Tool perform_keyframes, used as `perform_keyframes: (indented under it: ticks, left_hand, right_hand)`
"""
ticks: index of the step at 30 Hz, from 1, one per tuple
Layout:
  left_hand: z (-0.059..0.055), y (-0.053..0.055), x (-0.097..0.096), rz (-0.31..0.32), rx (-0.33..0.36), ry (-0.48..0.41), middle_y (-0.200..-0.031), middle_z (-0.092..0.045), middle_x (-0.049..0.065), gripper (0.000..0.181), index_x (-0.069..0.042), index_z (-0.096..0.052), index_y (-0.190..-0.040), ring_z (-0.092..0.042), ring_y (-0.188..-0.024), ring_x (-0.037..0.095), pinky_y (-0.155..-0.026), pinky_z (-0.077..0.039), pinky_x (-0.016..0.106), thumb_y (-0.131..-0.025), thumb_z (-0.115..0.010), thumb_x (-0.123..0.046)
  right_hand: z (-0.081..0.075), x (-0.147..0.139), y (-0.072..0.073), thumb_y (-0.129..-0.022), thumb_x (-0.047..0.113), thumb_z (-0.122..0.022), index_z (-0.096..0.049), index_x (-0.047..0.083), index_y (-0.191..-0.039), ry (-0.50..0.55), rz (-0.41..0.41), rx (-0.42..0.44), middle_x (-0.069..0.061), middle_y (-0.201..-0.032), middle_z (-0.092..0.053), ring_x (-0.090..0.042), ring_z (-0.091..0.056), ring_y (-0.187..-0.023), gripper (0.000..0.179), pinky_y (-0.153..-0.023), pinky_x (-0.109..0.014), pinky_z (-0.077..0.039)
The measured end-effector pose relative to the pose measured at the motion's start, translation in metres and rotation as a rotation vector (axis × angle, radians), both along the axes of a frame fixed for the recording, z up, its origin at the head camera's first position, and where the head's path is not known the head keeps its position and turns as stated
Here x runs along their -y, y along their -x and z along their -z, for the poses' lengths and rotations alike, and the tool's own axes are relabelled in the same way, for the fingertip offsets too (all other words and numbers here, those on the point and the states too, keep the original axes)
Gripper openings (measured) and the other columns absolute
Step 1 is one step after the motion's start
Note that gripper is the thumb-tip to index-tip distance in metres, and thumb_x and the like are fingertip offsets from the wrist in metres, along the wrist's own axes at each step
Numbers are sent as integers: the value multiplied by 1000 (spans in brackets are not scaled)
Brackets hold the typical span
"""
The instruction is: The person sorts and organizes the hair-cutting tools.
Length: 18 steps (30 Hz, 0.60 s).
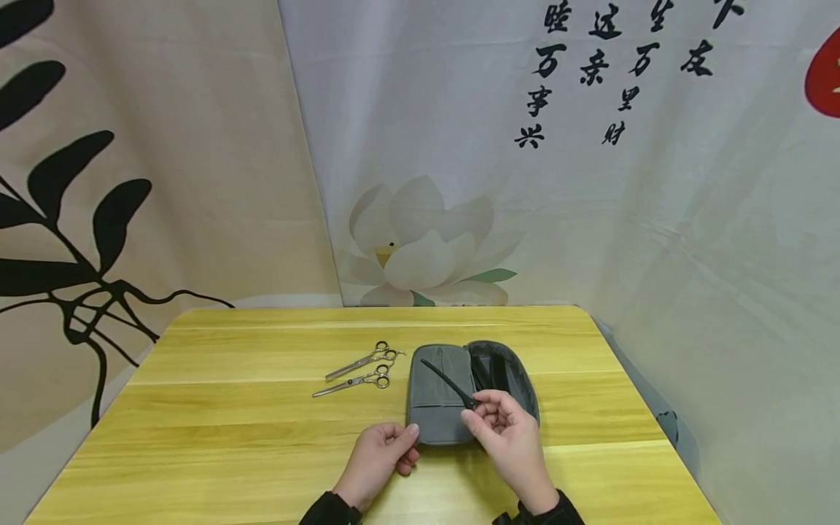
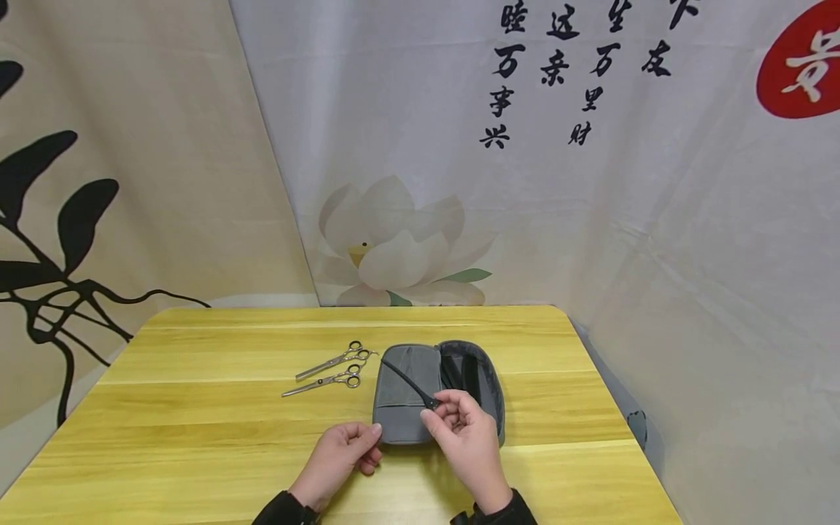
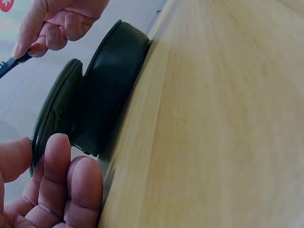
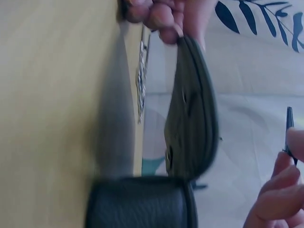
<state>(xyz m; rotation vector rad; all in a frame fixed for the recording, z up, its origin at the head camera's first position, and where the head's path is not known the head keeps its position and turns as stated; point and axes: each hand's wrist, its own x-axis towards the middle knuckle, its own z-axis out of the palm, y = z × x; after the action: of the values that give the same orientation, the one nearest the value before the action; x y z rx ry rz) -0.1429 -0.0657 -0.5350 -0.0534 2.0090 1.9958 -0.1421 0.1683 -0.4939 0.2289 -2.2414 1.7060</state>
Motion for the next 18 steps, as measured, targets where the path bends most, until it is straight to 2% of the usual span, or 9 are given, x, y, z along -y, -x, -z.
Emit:
perform_keyframes:
  ticks: [8,15,18]
  left_hand:
    - [0,0,0,3,-5,-6,-74,-71,-1,43,7,-70,-98,-66,-63,11,-62,-60,26,-105,-70,-35]
    - [-1,-1,0,3,-3,0,-75,-71,-1,44,7,-70,-97,-66,-63,12,-63,-61,26,-104,-71,-36]
    - [-1,-1,1,1,0,2,-75,-71,-1,43,6,-70,-97,-66,-63,11,-63,-61,26,-104,-71,-36]
  right_hand:
    - [-9,-27,11,-92,10,-85,-75,7,-113,65,164,-1,-4,-86,-72,-9,-66,-72,23,-61,-19,-54]
    - [-10,-49,18,-93,16,-85,-74,5,-117,56,335,17,4,-86,-72,-6,-63,-74,28,-66,-14,-53]
    - [-9,-53,21,-94,19,-86,-74,5,-116,27,378,33,0,-87,-73,-5,-62,-72,28,-64,-14,-52]
